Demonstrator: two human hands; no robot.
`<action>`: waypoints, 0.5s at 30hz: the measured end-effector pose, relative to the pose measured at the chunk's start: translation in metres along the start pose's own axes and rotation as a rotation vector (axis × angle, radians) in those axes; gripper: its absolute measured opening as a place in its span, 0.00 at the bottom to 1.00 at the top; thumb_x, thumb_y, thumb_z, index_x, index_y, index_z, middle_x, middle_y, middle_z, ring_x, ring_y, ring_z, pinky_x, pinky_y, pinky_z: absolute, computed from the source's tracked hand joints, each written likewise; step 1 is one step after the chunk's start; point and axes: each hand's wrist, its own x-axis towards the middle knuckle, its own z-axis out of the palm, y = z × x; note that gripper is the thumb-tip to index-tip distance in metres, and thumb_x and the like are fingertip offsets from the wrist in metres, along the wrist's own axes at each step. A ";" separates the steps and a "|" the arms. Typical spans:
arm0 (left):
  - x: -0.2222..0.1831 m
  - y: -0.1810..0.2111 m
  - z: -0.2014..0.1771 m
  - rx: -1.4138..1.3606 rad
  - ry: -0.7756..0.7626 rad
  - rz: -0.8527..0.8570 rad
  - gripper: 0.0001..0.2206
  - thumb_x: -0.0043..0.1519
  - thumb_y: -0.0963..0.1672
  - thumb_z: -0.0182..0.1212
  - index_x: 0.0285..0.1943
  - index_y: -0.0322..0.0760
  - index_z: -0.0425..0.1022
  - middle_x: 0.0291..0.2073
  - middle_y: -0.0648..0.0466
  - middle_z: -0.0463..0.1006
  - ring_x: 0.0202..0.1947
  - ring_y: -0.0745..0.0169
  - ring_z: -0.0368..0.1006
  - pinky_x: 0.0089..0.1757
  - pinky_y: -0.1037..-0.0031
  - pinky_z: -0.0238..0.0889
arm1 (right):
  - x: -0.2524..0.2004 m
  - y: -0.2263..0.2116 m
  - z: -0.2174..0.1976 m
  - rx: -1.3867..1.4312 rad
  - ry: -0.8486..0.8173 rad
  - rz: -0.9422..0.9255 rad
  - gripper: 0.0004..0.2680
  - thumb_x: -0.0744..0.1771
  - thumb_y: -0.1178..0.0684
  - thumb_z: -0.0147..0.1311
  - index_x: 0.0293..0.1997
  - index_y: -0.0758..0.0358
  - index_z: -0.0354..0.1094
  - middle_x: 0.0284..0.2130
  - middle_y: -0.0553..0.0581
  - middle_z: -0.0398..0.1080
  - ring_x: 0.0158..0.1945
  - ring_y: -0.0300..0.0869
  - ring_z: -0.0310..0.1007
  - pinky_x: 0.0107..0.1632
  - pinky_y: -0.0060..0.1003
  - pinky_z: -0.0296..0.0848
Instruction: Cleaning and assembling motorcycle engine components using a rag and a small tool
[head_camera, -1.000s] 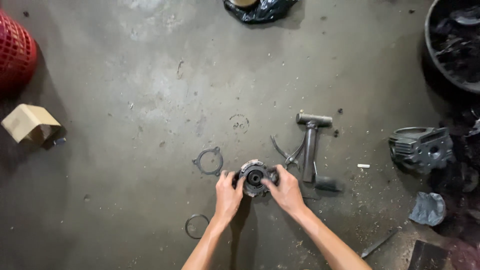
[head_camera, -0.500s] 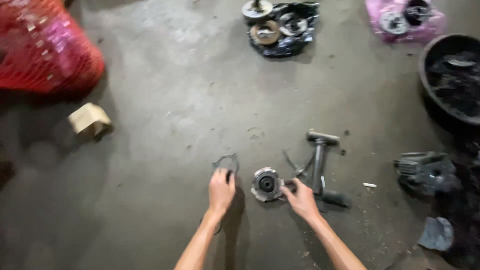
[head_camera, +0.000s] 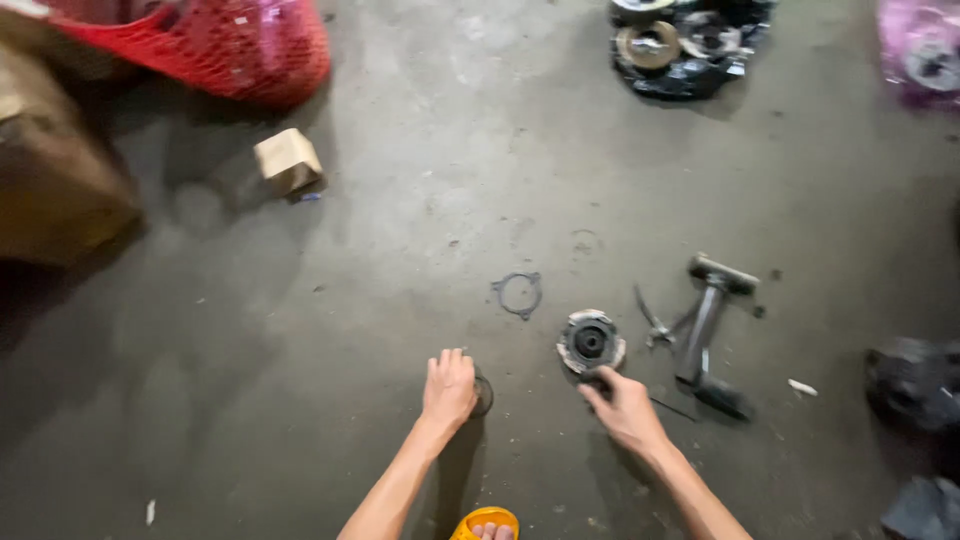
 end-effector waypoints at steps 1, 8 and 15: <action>0.003 0.000 -0.001 0.003 -0.087 -0.016 0.07 0.53 0.39 0.56 0.38 0.28 0.74 0.42 0.37 0.74 0.40 0.45 0.67 0.42 0.60 0.60 | -0.001 0.000 0.003 -0.042 -0.044 -0.061 0.09 0.65 0.54 0.60 0.47 0.62 0.75 0.34 0.53 0.82 0.30 0.38 0.78 0.36 0.33 0.76; 0.035 0.039 -0.069 -0.840 -0.302 -0.545 0.11 0.52 0.43 0.67 0.38 0.30 0.79 0.27 0.54 0.82 0.27 0.64 0.72 0.35 0.74 0.68 | -0.009 0.006 -0.001 0.062 0.016 -0.236 0.06 0.63 0.57 0.58 0.40 0.64 0.75 0.29 0.51 0.78 0.27 0.39 0.72 0.35 0.34 0.73; 0.095 0.106 -0.037 -1.227 -0.172 -0.561 0.06 0.56 0.40 0.70 0.41 0.33 0.85 0.34 0.43 0.86 0.38 0.62 0.77 0.42 0.65 0.73 | 0.014 0.029 0.000 0.613 0.035 -0.028 0.09 0.69 0.60 0.54 0.52 0.74 0.74 0.31 0.69 0.79 0.29 0.49 0.81 0.30 0.41 0.81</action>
